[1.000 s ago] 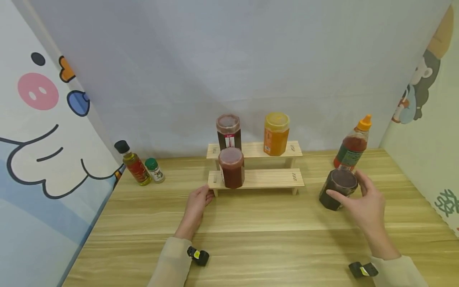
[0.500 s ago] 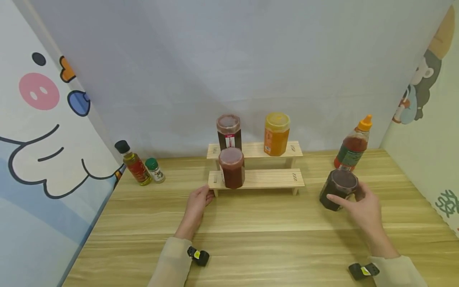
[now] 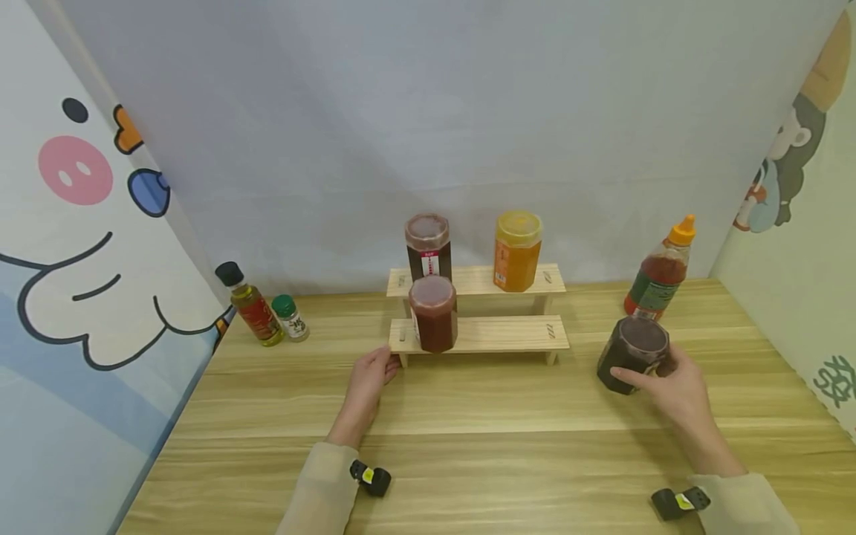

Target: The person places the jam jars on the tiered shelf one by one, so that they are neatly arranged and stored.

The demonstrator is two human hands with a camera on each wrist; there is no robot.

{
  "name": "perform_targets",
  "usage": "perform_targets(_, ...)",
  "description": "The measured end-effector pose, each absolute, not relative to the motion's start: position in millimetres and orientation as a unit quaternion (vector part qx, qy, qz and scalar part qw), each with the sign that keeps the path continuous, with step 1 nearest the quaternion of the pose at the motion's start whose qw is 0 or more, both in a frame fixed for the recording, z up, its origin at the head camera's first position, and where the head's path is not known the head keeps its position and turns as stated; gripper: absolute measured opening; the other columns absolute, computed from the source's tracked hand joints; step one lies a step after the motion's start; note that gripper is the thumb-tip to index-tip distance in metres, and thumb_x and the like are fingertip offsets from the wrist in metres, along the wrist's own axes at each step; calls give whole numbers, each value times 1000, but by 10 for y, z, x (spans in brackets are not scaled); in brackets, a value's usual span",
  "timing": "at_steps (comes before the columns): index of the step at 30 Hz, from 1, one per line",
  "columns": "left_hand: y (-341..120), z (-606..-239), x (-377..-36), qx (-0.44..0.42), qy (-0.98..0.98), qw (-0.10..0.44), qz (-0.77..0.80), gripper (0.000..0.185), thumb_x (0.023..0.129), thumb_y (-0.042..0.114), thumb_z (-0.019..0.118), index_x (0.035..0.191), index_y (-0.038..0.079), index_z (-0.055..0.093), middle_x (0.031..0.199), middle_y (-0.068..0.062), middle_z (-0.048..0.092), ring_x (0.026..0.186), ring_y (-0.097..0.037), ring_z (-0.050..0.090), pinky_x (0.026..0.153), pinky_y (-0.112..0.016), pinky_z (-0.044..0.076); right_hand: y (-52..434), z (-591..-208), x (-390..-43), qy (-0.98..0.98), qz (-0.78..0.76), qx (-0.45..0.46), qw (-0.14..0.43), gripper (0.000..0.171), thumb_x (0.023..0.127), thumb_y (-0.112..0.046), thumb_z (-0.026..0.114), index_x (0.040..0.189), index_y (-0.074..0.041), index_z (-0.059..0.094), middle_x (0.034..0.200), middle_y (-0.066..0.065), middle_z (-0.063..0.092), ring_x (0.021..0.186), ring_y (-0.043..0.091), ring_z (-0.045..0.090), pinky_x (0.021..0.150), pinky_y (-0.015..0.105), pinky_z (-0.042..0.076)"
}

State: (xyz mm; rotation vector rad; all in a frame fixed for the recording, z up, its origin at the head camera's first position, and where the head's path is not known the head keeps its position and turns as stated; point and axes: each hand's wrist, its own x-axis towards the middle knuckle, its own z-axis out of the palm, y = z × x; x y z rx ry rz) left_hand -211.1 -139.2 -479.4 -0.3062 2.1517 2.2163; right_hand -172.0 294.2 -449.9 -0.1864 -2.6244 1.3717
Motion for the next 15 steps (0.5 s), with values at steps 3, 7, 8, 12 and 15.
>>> perform_targets(3, -1389, -4787, -2109, -98, 693, 19, 714, 42, 105, 16, 37, 130, -16, 46, 122, -30, 53, 114, -36, 52, 99, -40, 43, 2948, -4503, -1728, -883, 458, -61, 86, 74, 76, -32, 83, 132, 3, 48, 121, 23, 56, 95, 14, 52, 75, 20, 45)
perform_targets(7, -1386, -4785, -2113, -102, 693, 18, 713, 41, 104, 16, 37, 130, -15, 47, 122, -29, 53, 114, -35, 52, 99, -39, 43, 2951, -4508, -1741, -883, 457, -66, 86, 74, 75, -32, 83, 131, 4, 49, 119, 25, 57, 94, 17, 53, 70, 17, 45)
perform_targets(8, -1386, -4786, -2115, -103, 694, 18, 713, 41, 104, 16, 37, 130, -15, 47, 122, -29, 54, 114, -35, 52, 99, -39, 44, 2949, -4508, -1743, -884, 455, -68, 86, 74, 75, -32, 83, 130, 4, 49, 119, 25, 57, 94, 19, 54, 70, 17, 45)
perform_targets(12, -1387, -4792, -2115, -103, 695, 17, 711, 41, 105, 16, 37, 129, -15, 48, 122, -29, 54, 114, -35, 52, 99, -39, 44, 2940, -4508, -1751, -885, 450, -77, 90, 73, 74, -34, 84, 126, 6, 52, 116, 24, 59, 94, 22, 54, 69, 20, 45)
perform_targets(15, -1389, -4796, -2113, -101, 696, 17, 711, 41, 105, 17, 37, 129, -15, 48, 123, -29, 53, 115, -36, 52, 99, -39, 43, 2931, -4519, -1758, -884, 450, -79, 100, 70, 74, -34, 84, 123, 6, 55, 111, 22, 61, 87, 16, 55, 67, 19, 46)
